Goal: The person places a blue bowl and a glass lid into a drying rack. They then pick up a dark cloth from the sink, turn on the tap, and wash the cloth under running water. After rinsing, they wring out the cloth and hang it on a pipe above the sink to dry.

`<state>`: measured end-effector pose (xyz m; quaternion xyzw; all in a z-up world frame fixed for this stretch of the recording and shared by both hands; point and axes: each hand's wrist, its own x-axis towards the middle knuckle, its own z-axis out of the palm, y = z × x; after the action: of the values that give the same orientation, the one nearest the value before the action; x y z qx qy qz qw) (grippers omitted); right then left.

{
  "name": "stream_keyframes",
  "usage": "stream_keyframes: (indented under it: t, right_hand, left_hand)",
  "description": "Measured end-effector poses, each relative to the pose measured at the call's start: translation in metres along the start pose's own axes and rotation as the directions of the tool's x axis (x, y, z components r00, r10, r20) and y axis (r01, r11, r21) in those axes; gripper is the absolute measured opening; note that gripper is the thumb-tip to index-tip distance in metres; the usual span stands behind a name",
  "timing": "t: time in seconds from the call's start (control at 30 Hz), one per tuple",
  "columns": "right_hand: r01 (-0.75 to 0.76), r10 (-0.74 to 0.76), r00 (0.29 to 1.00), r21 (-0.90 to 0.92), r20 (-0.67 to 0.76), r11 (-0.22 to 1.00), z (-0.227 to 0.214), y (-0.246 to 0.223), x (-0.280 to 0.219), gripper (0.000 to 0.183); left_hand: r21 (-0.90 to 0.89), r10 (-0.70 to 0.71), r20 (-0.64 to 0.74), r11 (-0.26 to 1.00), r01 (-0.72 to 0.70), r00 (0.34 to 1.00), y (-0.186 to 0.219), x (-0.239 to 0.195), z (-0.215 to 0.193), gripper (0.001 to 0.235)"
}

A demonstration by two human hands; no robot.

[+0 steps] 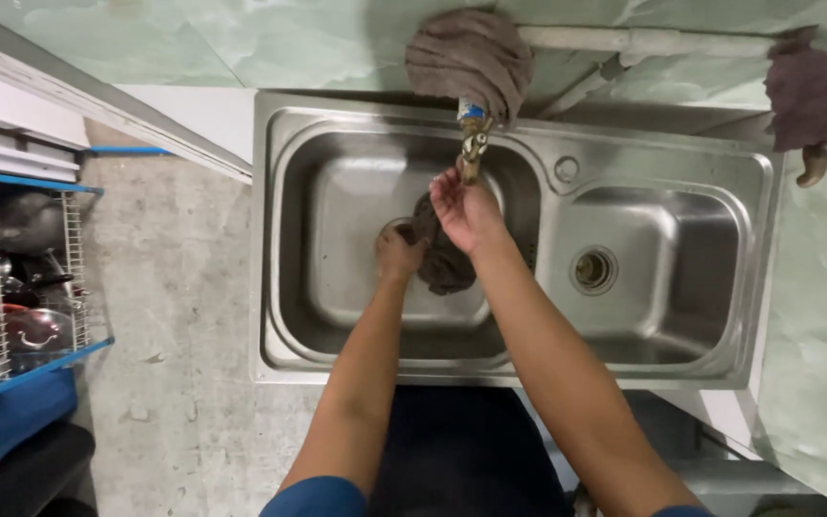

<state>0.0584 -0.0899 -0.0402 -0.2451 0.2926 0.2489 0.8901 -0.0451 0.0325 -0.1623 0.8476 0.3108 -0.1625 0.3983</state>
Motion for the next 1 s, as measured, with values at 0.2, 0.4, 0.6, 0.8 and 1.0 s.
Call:
stream_keyframes:
  t: [0.2,0.4,0.6,0.8,1.0]
  right_hand:
    - [-0.061,0.064,0.989,-0.029,0.137,0.998,0.043,-0.009,-0.038,0.032]
    - [0.014,0.092,0.98,-0.524,0.176,0.851,0.061,-0.013,-0.069,0.023]
    - [0.618,0.122,0.766,-0.669,0.632,-0.413,-0.072,-0.04,-0.017,0.068]
    - [0.566,0.121,0.816,-0.741,0.565,-0.361,-0.085,-0.028,-0.024,0.064]
    - [0.561,-0.082,0.825,-0.792,0.559,0.242,-0.016,-0.041,-0.063,0.028]
  left_hand:
    - [0.117,-0.153,0.249,0.985,0.127,0.956,-0.014,0.021,0.048,0.105]
    - [0.12,-0.003,0.149,0.993,-0.015,0.989,0.017,-0.006,0.026,0.051]
    - [-0.425,0.373,-0.092,0.824,-0.375,0.923,0.062,-0.025,-0.009,0.022]
    - [-0.977,0.592,0.181,0.017,0.212,0.785,0.117,-0.067,-0.129,0.049]
    - [-0.927,0.251,0.178,-0.28,0.248,0.951,0.123,-0.057,-0.212,0.045]
